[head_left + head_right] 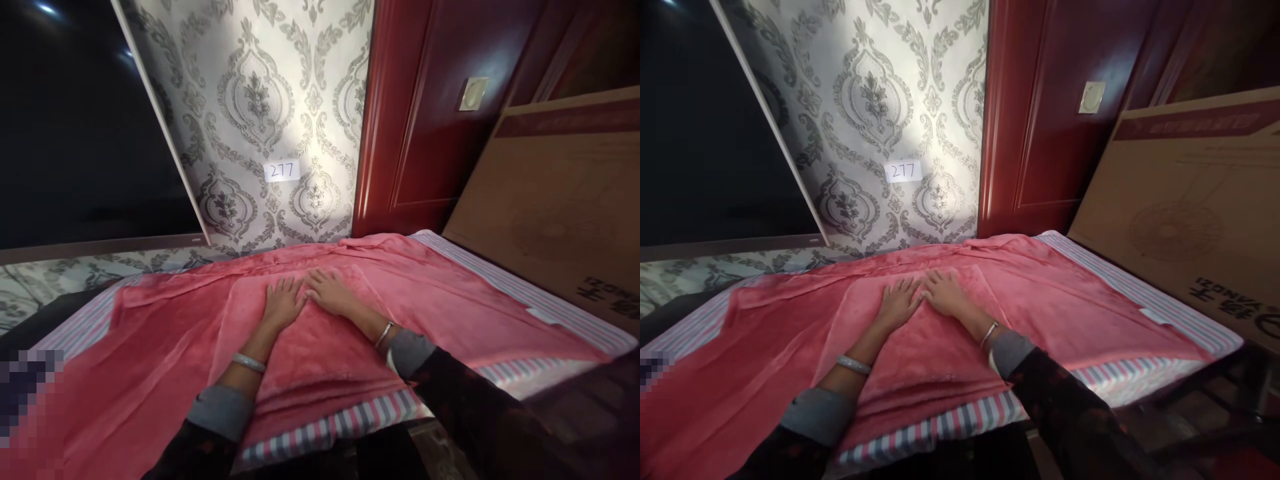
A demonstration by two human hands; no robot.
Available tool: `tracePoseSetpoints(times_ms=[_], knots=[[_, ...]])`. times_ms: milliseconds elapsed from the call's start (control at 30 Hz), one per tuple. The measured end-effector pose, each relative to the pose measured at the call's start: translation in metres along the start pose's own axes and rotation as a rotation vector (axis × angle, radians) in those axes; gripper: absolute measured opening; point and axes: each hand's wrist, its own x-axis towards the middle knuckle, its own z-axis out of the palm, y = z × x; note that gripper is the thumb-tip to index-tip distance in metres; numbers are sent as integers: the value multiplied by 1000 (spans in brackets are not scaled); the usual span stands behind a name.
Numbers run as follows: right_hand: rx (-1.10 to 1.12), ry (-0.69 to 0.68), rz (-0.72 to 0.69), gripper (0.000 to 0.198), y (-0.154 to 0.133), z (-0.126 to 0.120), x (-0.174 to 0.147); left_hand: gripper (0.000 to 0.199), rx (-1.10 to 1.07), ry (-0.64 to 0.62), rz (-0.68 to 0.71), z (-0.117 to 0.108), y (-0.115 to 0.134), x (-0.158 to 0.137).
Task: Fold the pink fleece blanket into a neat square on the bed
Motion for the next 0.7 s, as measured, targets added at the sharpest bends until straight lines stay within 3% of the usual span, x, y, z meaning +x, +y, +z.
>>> tracePoseSetpoints(times_ms=[67, 200, 333, 467, 600, 700], knots=[[19, -61, -3, 50, -2, 4, 6, 57, 2, 1, 1, 1, -1, 0], [-7, -31, 180, 49, 28, 10, 3, 56, -7, -7, -5, 1, -2, 0], [-26, -5, 404, 53, 72, 13, -24, 55, -12, -6, -1, 1, -2, 2], [-10, -35, 561, 55, 96, 12, -55, 56, -25, -15, 2, -1, -2, 3], [-15, -79, 632, 57, 95, -4, -72, 58, -46, -23, 12, -3, 0, 2], [-18, -66, 581, 60, 69, -17, -79, 59, -56, -21, 21, -4, 1, 3]])
